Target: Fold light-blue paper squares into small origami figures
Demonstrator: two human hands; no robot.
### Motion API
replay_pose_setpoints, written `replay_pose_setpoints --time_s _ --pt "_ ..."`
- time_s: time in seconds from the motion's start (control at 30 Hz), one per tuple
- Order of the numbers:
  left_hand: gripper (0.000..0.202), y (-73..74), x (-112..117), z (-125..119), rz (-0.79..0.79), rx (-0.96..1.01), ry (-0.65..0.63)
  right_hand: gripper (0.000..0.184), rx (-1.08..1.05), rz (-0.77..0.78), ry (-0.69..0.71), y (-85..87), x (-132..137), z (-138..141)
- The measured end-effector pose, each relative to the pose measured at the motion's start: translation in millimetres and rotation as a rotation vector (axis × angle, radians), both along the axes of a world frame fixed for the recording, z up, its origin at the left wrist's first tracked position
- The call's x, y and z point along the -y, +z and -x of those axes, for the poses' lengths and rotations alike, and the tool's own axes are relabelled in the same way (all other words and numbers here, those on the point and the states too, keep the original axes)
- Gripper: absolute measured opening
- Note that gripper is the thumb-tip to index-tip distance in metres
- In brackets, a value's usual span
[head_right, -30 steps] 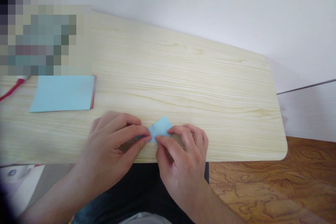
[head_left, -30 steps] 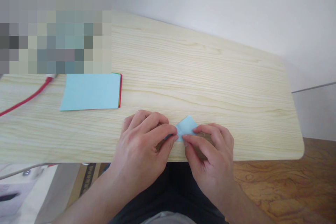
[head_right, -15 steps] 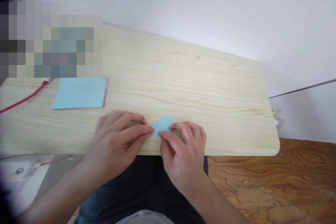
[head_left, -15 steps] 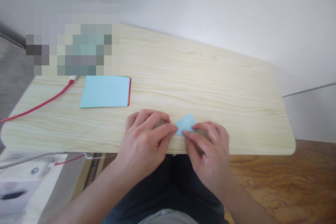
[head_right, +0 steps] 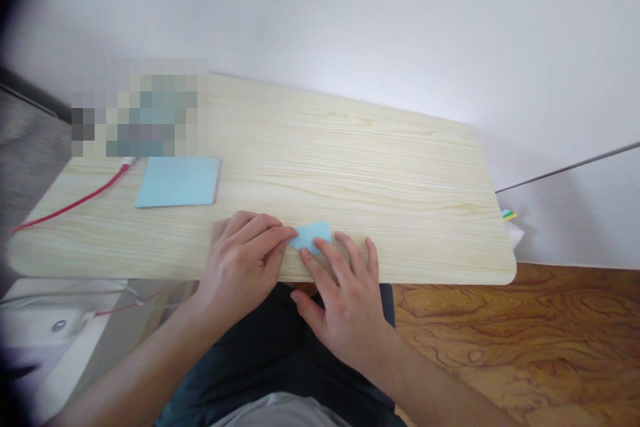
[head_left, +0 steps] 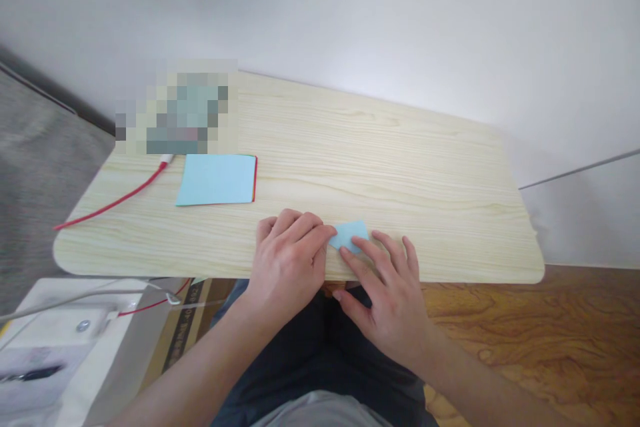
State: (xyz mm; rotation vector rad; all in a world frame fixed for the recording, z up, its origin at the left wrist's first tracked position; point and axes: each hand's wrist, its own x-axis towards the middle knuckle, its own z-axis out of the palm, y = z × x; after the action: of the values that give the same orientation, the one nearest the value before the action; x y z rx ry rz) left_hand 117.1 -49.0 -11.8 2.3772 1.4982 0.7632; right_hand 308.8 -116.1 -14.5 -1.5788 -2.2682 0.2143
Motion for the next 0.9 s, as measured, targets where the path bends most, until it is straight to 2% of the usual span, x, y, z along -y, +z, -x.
replay_pose_setpoints --time_s 0.13,0.2,0.4,0.5,0.63,0.8,0.9 --pt "0.023 -1.4 -1 3 -0.004 0.035 -0.034 0.054 -0.1 -0.047 -0.014 2.3 -5 -13" --pt "0.024 -2.0 -3 5 -0.001 0.041 -0.062 0.055 -0.114 -0.041 0.021 4.3 -7 -20" --pt "0.025 -1.6 -4 6 0.003 0.031 -0.084 0.032 -0.139 -0.071 0.133 1.2 -9 -29" --pt "0.021 1.5 -1 4 0.011 0.017 -0.084 0.029 -0.181 -0.084 0.184 -4.9 -9 -29" --pt "0.014 6.4 4 4 0.03 0.005 -0.088 0.028 -0.245 -0.096 0.204 -8.9 -10 -29" --pt "0.016 7.0 6 6 0.046 0.014 -0.121 0.037 -0.268 -0.104 0.206 -10.1 -9 -31" --pt "0.016 6.0 6 7 0.052 0.021 -0.148 0.036 -0.272 -0.116 0.22 -12.0 -9 -32"
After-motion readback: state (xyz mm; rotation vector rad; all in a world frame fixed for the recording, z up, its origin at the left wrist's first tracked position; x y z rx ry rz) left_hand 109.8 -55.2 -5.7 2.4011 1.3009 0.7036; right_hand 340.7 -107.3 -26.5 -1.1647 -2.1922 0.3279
